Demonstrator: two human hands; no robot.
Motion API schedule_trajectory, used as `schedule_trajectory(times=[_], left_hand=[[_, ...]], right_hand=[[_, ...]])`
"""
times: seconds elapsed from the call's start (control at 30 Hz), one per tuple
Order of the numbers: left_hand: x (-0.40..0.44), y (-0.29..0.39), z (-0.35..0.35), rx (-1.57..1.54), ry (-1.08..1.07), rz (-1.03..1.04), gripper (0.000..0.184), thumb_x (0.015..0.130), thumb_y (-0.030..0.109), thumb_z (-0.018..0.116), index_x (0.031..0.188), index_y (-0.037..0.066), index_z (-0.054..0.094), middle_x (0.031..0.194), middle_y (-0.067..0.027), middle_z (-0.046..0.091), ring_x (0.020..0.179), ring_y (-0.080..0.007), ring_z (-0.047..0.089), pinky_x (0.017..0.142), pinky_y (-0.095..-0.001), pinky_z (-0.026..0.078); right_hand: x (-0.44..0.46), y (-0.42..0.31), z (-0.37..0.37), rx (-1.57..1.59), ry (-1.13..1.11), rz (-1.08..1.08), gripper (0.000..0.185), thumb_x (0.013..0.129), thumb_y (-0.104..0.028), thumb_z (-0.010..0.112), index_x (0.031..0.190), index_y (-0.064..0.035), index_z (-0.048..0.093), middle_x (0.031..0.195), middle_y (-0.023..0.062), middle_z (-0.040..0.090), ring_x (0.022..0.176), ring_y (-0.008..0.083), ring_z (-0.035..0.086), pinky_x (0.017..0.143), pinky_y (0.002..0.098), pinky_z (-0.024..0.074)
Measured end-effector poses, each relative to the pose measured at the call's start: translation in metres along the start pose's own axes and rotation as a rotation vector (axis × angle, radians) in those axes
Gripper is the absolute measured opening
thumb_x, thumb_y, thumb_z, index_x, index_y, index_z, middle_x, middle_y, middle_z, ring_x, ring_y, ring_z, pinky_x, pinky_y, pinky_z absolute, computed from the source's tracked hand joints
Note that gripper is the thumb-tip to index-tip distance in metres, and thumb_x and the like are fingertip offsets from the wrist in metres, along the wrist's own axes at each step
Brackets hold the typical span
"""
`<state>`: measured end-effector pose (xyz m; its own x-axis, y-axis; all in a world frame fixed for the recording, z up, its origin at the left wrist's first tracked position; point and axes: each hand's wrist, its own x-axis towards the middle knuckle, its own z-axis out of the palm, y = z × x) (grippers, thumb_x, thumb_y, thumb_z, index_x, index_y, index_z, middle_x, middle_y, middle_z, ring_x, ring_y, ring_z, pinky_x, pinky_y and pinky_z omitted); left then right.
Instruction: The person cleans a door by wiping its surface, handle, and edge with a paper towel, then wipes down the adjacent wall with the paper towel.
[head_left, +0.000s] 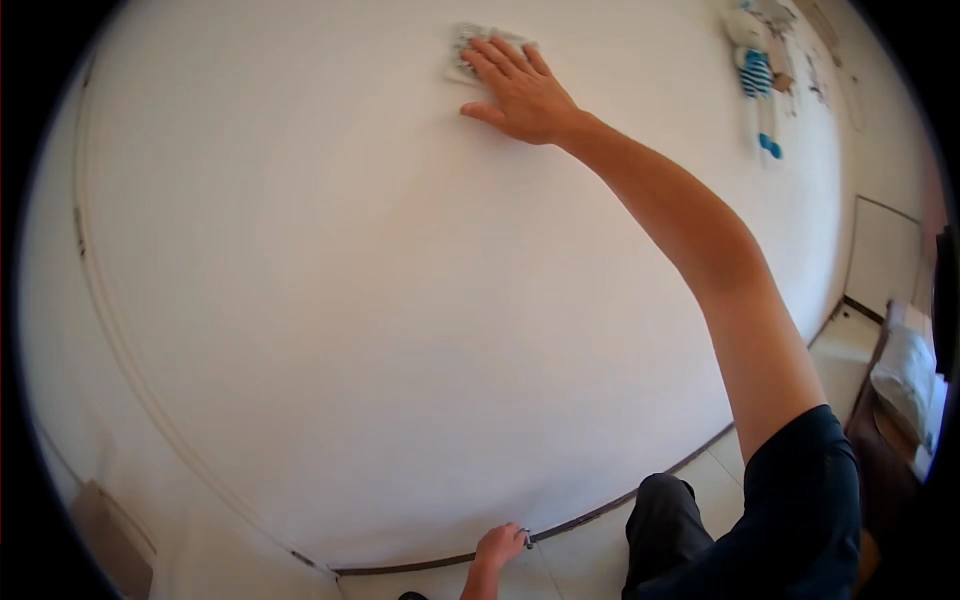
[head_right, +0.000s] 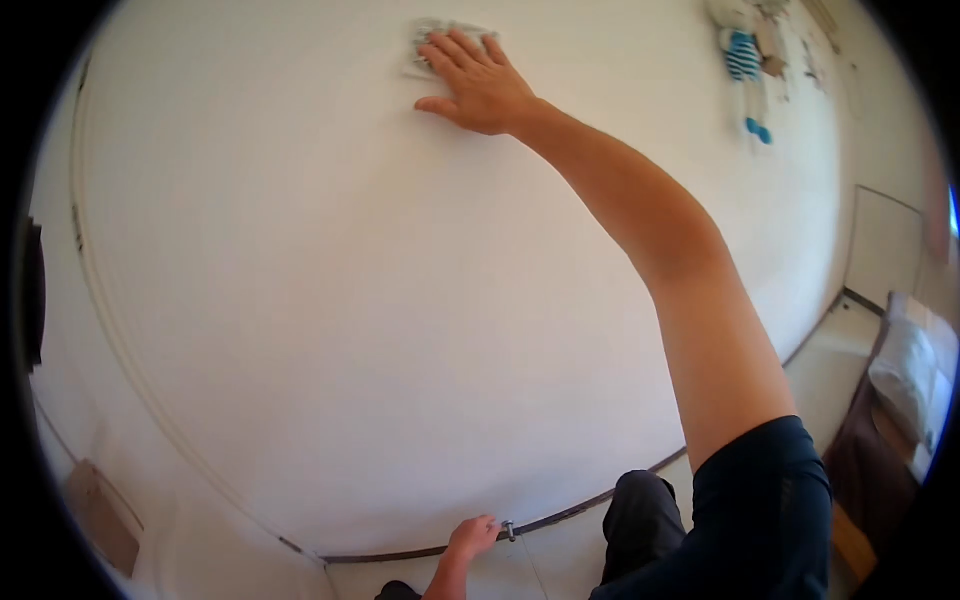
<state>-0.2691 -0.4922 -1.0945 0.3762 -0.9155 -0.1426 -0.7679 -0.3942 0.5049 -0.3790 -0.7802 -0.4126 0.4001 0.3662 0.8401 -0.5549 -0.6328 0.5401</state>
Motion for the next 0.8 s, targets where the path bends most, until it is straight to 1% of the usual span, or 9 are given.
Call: schedule_trajectory(times=[0.17, 0.33, 0.43, 0.5, 0.53, 0.6, 0.67, 0.77, 0.8], left_hand=[[-0.006, 0.017, 0.045, 0.036, -0.17, -0.023, 0.043, 0.1, 0.044, 0.059, 0.126, 0.012, 0.072, 0.116, -0.0175, 0.076, 0.115, -0.0392, 0.069, 0.099, -0.0509, 0.055], [-0.026, 0.02, 0.084, 0.039, -0.233, -0.093, 0.049, 0.098, 0.045, 0.062, 0.135, 0.014, 0.071, 0.122, -0.0164, 0.076, 0.118, -0.0366, 0.07, 0.103, -0.0474, 0.054], [-0.036, 0.03, 0.092, 0.023, -0.232, -0.072, 0.047, 0.099, 0.044, 0.062, 0.133, 0.013, 0.072, 0.122, -0.0177, 0.076, 0.118, -0.037, 0.07, 0.103, -0.0479, 0.054], [-0.039, 0.032, 0.096, 0.023, -0.239, -0.045, 0.047, 0.099, 0.043, 0.062, 0.133, 0.013, 0.072, 0.121, -0.0184, 0.075, 0.118, -0.0376, 0.07, 0.103, -0.0484, 0.054], [-0.04, 0.033, 0.096, 0.023, -0.236, -0.014, 0.046, 0.099, 0.043, 0.062, 0.134, 0.013, 0.071, 0.121, -0.019, 0.075, 0.117, -0.0381, 0.069, 0.102, -0.0489, 0.055], [-0.039, 0.033, 0.096, 0.019, -0.216, 0.001, 0.046, 0.099, 0.042, 0.062, 0.134, 0.013, 0.071, 0.121, -0.0196, 0.075, 0.117, -0.0389, 0.07, 0.101, -0.0496, 0.055], [-0.045, 0.032, 0.091, 0.007, -0.172, 0.002, 0.046, 0.099, 0.041, 0.062, 0.135, 0.013, 0.07, 0.121, -0.0202, 0.075, 0.116, -0.0397, 0.07, 0.099, -0.0504, 0.056], [-0.048, 0.036, 0.068, 0.022, -0.079, 0.043, 0.041, 0.099, 0.04, 0.063, 0.125, 0.01, 0.072, 0.117, -0.0207, 0.075, 0.11, -0.0415, 0.071, 0.095, -0.0519, 0.057], [-0.053, 0.03, 0.066, 0.034, -0.069, 0.041, 0.038, 0.099, 0.039, 0.063, 0.119, 0.008, 0.072, 0.114, -0.0206, 0.075, 0.109, -0.0417, 0.071, 0.093, -0.0526, 0.057]], right_hand=[[-0.144, 0.111, -0.003, 0.008, -0.024, 0.404, 0.082, 0.107, -0.062, 0.045, 0.168, -0.0108, 0.025, 0.176, 0.0112, 0.022, 0.164, 0.0315, 0.012, 0.132, 0.0538, 0.0091], [-0.303, 0.166, 0.023, -0.049, 0.008, 0.816, 0.083, 0.107, -0.054, 0.049, 0.169, -0.0058, 0.021, 0.176, 0.0169, 0.021, 0.164, 0.0358, 0.012, 0.131, 0.0553, 0.0099], [-0.391, 0.201, 0.041, -0.049, 0.007, 1.122, 0.085, 0.108, -0.059, 0.043, 0.166, -0.0002, 0.026, 0.173, 0.0226, 0.025, 0.161, 0.0388, 0.021, 0.13, 0.0496, 0.017], [-0.419, 0.216, 0.037, 0.155, 0.195, 1.295, 0.084, 0.108, -0.064, 0.037, 0.159, 0.0032, 0.042, 0.165, 0.0267, 0.04, 0.156, 0.0411, 0.033, 0.128, 0.0494, 0.0246], [-0.42, 0.224, 0.034, 0.162, 0.182, 1.295, 0.084, 0.108, -0.064, 0.037, 0.159, 0.0032, 0.042, 0.165, 0.0267, 0.04, 0.156, 0.0411, 0.033, 0.128, 0.0494, 0.0246], [-0.378, 0.227, 0.013, 0.375, 0.114, 1.607, 0.085, 0.107, -0.067, 0.033, 0.146, 0.0054, 0.057, 0.152, 0.029, 0.055, 0.146, 0.0448, 0.046, 0.123, 0.0516, 0.0323], [-0.322, 0.206, 0.006, 0.311, 0.25, 1.554, 0.086, 0.106, -0.068, 0.034, 0.137, 0.0068, 0.063, 0.141, 0.0297, 0.063, 0.135, 0.0484, 0.055, 0.118, 0.0548, 0.0373], [-0.238, 0.183, 0.03, 0.267, 0.228, 1.254, 0.089, 0.105, -0.071, 0.035, 0.156, 0.001, 0.047, 0.167, 0.0241, 0.039, 0.157, 0.042, 0.03, 0.126, 0.0575, 0.0228], [-0.176, 0.13, 0.035, 0.287, 0.186, 1.167, 0.091, 0.104, -0.072, 0.036, 0.16, -0.0009, 0.041, 0.17, 0.0221, 0.032, 0.159, 0.0411, 0.023, 0.126, 0.0615, 0.0172]])
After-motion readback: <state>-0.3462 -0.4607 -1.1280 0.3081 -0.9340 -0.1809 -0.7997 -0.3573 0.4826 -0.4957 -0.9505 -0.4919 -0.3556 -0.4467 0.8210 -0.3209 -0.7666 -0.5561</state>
